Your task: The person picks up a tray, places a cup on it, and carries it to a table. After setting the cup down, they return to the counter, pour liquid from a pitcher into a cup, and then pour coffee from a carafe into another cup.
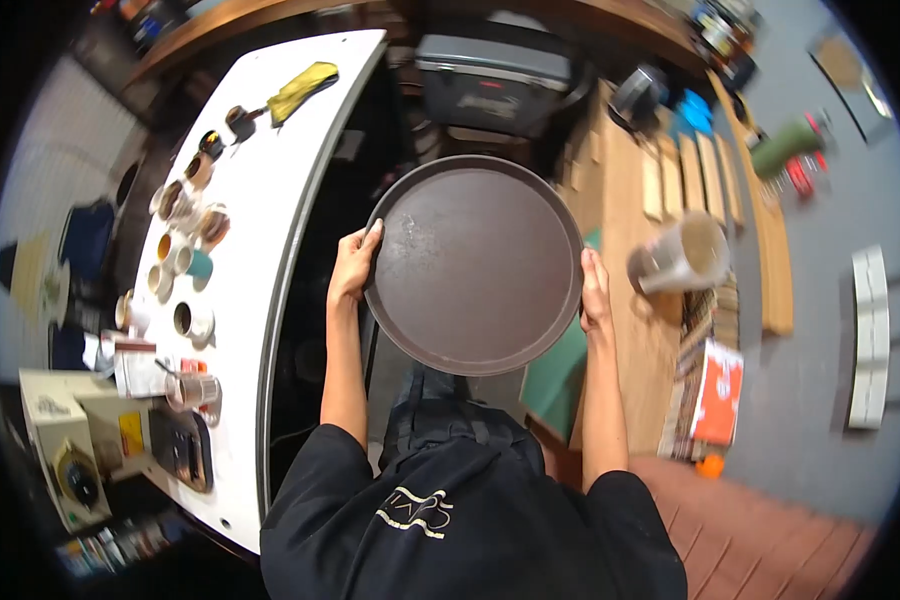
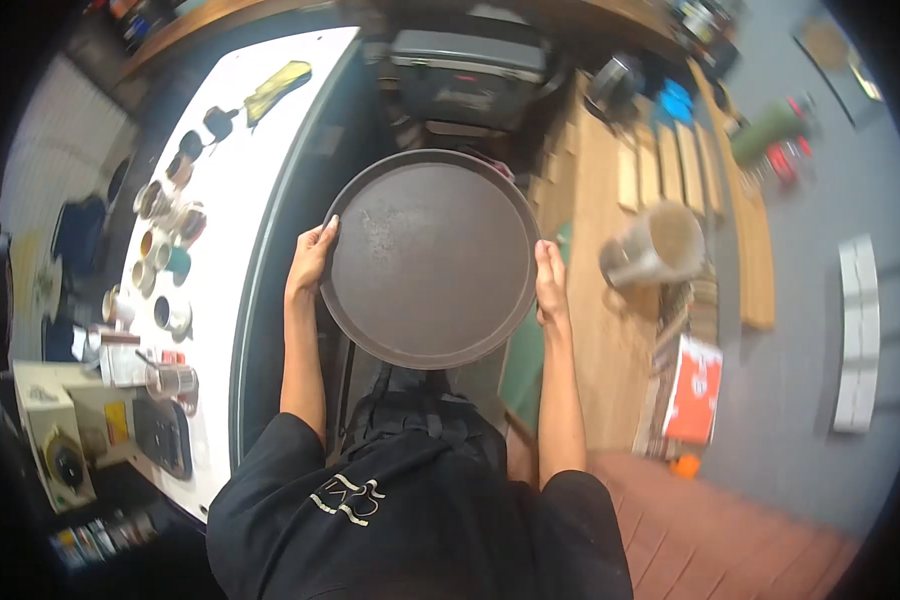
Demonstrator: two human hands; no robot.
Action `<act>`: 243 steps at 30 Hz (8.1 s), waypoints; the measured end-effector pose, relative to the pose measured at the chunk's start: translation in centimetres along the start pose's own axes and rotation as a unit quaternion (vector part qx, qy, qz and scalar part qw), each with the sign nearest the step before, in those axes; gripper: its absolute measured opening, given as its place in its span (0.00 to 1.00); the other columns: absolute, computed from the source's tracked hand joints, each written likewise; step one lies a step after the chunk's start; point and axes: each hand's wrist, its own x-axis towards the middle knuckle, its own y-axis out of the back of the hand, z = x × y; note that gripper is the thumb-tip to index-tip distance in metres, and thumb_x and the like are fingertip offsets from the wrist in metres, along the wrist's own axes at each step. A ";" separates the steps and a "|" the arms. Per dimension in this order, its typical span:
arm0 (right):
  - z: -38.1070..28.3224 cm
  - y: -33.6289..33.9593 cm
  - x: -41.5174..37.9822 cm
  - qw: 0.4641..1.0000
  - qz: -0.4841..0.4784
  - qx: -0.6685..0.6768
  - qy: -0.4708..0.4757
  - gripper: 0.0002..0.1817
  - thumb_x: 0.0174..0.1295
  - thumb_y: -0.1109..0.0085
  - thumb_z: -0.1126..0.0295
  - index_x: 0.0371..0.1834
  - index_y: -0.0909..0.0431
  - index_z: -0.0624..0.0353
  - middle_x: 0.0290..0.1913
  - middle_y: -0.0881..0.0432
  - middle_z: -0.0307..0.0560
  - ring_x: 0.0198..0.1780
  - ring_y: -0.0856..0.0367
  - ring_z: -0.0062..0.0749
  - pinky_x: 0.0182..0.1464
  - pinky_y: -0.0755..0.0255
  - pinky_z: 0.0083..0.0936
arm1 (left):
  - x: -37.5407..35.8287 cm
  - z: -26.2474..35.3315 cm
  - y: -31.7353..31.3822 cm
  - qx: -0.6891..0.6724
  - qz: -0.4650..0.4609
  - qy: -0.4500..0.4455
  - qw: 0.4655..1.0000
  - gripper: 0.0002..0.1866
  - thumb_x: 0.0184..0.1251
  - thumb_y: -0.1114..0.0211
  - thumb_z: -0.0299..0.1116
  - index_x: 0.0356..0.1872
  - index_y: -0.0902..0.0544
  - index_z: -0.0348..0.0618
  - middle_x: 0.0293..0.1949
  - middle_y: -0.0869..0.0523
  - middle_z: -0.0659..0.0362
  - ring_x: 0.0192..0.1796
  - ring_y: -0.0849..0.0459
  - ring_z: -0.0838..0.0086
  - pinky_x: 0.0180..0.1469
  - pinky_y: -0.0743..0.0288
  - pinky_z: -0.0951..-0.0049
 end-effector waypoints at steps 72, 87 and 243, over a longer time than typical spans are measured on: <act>7.6 -83.9 26.4 0.250 -0.699 -0.360 0.564 0.50 0.28 0.20 0.50 0.64 0.29 0.41 0.55 0.20 0.50 0.63 0.29 0.54 0.71 0.57 0.66 | 12.9 -3.1 -4.0 -0.599 0.631 -0.244 0.429 0.27 0.78 0.58 0.48 0.65 0.31 0.37 0.61 0.24 0.50 0.62 0.24 0.60 0.64 0.30 0.59; -1.2 -77.4 26.3 0.242 -0.736 -0.254 0.580 0.44 0.29 0.20 0.61 0.59 0.25 0.45 0.47 0.16 0.49 0.54 0.21 0.48 0.70 0.55 0.66 | 13.3 -3.8 -4.0 -0.594 0.629 -0.240 0.440 0.31 0.74 0.50 0.54 0.66 0.32 0.39 0.63 0.26 0.50 0.64 0.26 0.58 0.65 0.32 0.55; 30.7 -132.7 -52.9 0.913 -0.404 -0.031 0.034 0.21 0.72 0.51 0.68 0.64 0.30 0.68 0.57 0.21 0.43 0.57 0.26 0.24 0.62 0.36 0.21 | -49.9 -7.6 134.3 -0.361 0.368 0.064 0.855 0.22 0.67 0.41 0.44 0.56 0.20 0.42 0.52 0.16 0.57 0.54 0.18 0.67 0.57 0.25 0.65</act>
